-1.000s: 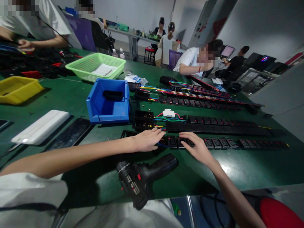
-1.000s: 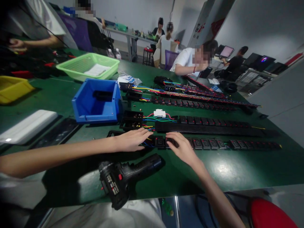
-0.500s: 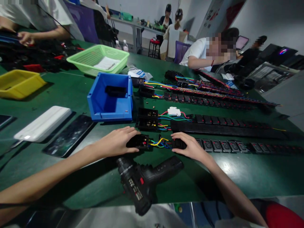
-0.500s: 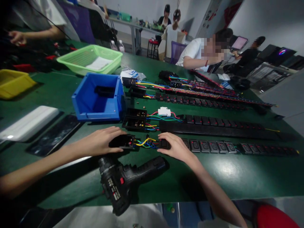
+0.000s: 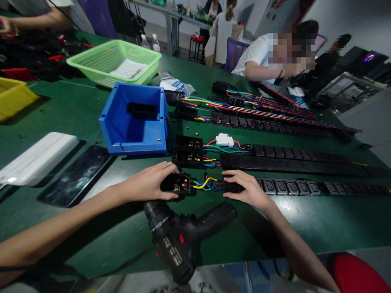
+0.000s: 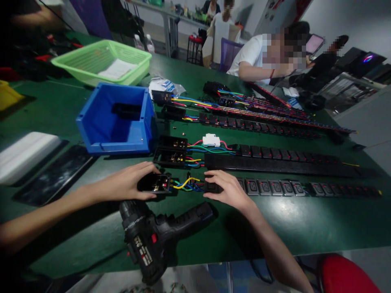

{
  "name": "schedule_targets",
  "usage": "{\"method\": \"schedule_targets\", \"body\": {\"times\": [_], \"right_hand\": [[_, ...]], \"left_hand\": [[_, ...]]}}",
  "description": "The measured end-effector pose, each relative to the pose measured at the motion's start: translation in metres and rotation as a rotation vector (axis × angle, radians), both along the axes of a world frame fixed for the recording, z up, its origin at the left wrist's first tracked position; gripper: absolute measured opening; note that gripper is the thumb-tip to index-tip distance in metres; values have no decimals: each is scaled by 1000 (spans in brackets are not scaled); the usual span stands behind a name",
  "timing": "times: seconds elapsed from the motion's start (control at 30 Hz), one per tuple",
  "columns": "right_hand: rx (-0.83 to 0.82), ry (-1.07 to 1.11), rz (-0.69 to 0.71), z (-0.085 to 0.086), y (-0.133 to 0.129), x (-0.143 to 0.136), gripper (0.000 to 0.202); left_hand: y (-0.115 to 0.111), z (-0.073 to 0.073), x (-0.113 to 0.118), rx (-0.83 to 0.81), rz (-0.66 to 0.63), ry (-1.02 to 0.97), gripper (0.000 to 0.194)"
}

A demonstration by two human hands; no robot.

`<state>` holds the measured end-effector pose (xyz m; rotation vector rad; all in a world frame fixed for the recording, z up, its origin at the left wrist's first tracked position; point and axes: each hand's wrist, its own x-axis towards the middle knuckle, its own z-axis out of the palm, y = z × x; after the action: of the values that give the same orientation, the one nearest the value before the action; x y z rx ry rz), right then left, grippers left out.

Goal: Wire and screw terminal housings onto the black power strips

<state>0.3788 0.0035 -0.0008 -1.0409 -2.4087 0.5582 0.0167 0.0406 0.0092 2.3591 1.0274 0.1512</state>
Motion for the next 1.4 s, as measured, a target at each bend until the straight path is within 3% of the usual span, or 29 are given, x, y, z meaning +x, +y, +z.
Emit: {"method": "schedule_targets", "body": {"times": [0.23, 0.4, 0.53, 0.8, 1.03, 1.4], "right_hand": [[-73, 69, -14, -3, 3, 0, 38], [-257, 129, -95, 5, 6, -3, 19], [-464, 118, -203, 16, 20, -7, 27], [-742, 60, -118, 24, 52, -11, 29], [-862, 99, -134, 19, 52, -8, 36], [-946, 167, -107, 12, 55, -11, 27]], "left_hand": [[1, -2, -1, -11, 2, -7, 54], [2, -4, -1, -17, -1, -11, 55], [2, -5, -1, -21, -6, -16, 55], [1, -6, -1, -19, 1, -18, 55], [0, -6, -1, -21, 9, -22, 54], [1, -7, -2, -14, 1, -30, 53]]}}
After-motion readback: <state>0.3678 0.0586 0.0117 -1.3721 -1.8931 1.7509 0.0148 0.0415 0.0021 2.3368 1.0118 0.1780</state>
